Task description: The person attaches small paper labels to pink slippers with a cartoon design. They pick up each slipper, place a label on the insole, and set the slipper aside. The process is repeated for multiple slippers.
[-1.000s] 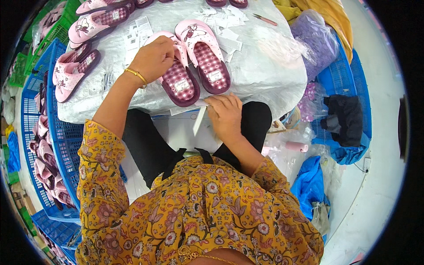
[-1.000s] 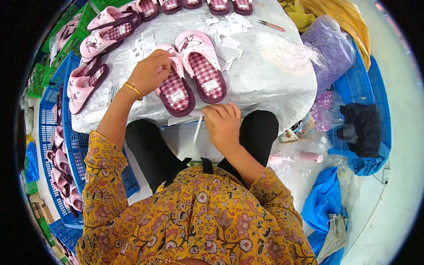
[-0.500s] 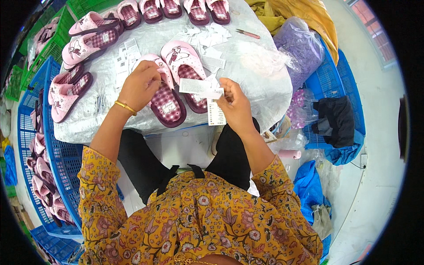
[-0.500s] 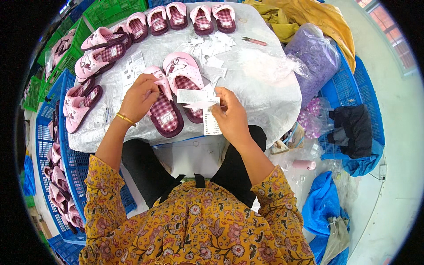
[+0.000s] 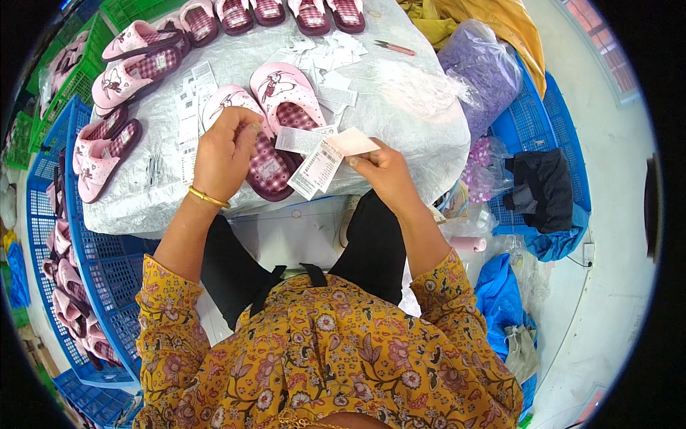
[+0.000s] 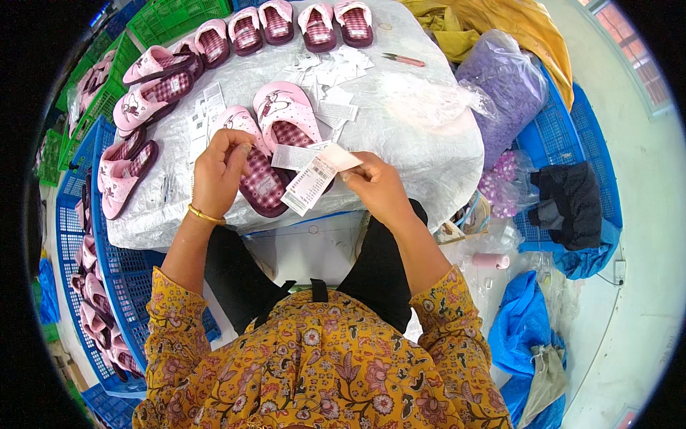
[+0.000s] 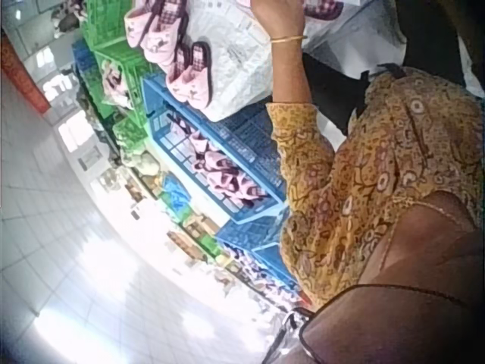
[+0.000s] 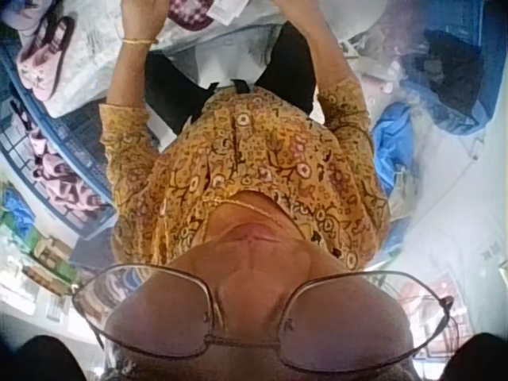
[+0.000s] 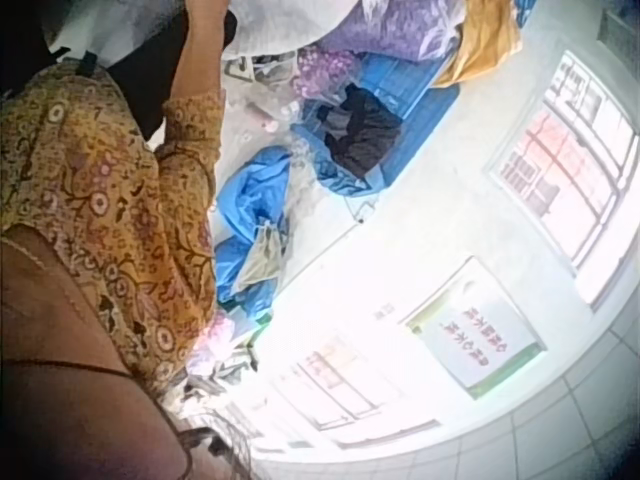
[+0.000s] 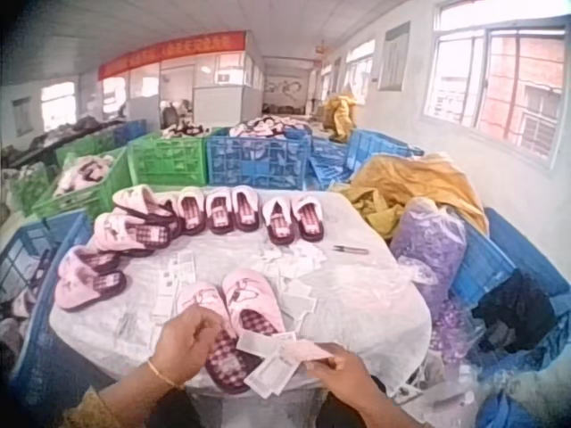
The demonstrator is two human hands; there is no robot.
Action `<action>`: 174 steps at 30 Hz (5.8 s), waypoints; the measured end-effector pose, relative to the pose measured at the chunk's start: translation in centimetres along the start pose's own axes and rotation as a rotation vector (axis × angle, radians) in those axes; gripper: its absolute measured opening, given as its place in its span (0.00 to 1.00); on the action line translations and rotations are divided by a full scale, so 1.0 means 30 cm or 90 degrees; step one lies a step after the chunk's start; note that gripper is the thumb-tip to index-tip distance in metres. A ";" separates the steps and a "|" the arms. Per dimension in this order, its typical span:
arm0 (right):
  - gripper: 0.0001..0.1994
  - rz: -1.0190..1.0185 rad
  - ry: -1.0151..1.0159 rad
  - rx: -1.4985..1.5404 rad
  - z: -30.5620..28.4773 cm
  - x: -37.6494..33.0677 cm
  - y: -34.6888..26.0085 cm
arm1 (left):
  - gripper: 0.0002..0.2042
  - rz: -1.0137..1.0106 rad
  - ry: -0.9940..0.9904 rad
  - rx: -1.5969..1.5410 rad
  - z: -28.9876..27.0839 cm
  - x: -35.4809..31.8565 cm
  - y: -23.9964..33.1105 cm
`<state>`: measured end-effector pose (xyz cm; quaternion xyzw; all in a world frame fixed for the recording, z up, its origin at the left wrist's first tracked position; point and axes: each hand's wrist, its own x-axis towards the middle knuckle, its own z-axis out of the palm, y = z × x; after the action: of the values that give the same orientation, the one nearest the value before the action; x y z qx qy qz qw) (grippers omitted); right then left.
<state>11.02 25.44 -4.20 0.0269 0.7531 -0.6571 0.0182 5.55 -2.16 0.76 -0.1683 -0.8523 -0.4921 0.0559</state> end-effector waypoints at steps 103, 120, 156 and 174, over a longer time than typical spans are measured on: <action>0.09 0.154 -0.312 0.298 0.032 0.268 -0.131 | 0.06 -0.122 -0.229 -0.150 0.038 0.026 -0.088; 0.04 -0.360 -0.122 -0.431 0.166 0.158 -0.201 | 0.07 -0.205 -0.187 -0.315 0.046 0.014 -0.075; 0.09 -0.439 0.012 -0.431 0.231 0.110 -0.173 | 0.07 -0.183 -0.139 -0.369 0.067 -0.003 -0.084; 0.08 -0.519 -0.003 -0.540 0.237 0.130 -0.143 | 0.05 -0.137 -0.131 -0.404 0.079 -0.004 -0.108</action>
<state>6.81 17.89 -1.17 -0.2758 0.8998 -0.2522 -0.2250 4.72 -1.63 -3.13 -0.1353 -0.6710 -0.7160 -0.1371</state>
